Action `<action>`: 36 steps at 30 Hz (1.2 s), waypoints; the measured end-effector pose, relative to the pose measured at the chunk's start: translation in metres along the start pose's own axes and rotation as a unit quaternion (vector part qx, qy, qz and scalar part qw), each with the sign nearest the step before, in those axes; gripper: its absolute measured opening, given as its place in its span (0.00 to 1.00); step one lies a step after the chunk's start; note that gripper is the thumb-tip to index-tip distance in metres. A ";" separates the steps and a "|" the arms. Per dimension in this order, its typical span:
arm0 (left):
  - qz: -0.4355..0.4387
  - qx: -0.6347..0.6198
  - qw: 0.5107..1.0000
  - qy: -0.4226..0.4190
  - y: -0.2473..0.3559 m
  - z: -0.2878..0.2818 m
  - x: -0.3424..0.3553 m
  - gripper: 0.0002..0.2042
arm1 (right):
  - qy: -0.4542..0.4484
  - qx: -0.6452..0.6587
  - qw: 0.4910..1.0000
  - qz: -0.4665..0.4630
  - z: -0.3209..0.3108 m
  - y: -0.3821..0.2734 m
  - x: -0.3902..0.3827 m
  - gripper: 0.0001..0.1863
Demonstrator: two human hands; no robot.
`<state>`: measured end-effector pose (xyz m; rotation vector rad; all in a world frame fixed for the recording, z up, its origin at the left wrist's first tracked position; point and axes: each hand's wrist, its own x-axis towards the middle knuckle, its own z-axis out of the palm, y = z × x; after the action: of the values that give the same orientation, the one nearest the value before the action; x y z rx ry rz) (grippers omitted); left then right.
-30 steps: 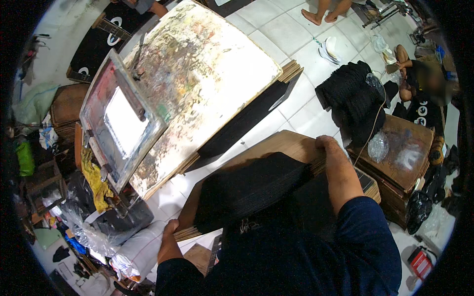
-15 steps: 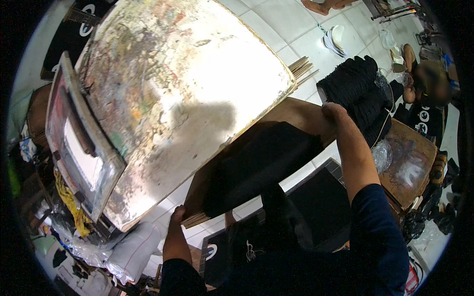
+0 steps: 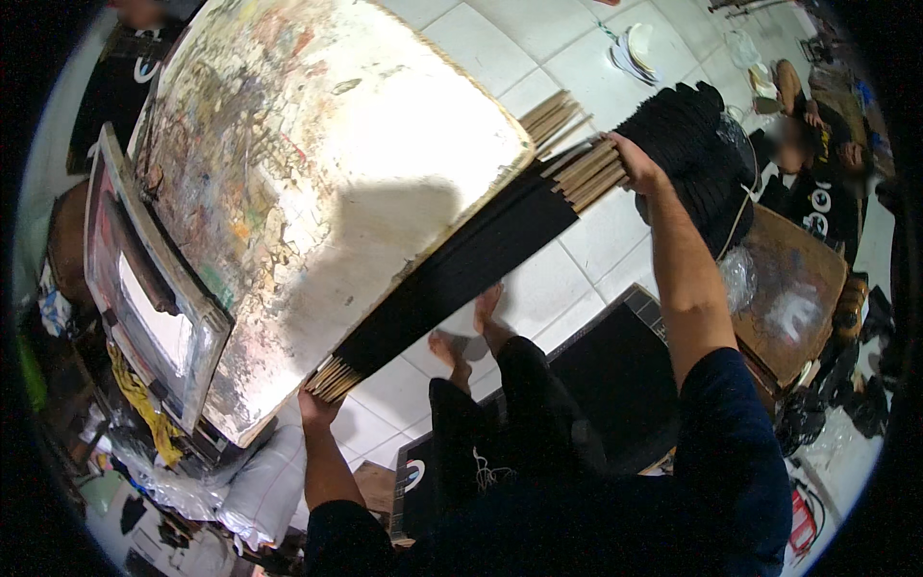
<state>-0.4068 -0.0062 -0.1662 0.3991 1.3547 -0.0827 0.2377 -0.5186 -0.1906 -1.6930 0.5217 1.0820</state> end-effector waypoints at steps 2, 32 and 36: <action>-0.007 0.008 1.000 0.014 0.007 -0.004 0.006 0.21 | 0.041 0.012 0.999 0.008 0.008 0.003 0.004 0.33; 0.724 0.492 0.480 0.061 -0.030 0.527 -0.095 0.18 | 0.045 0.013 0.986 0.159 -0.237 0.283 -0.246 0.17; 0.539 0.489 0.535 0.429 -0.002 0.581 -0.063 0.26 | 0.119 -0.058 0.986 -0.099 -0.348 0.107 -0.160 0.09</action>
<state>0.1203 -0.2084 -0.0139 2.4714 1.6279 0.4913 0.2181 -0.9005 -0.0819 -1.9464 0.4355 0.7850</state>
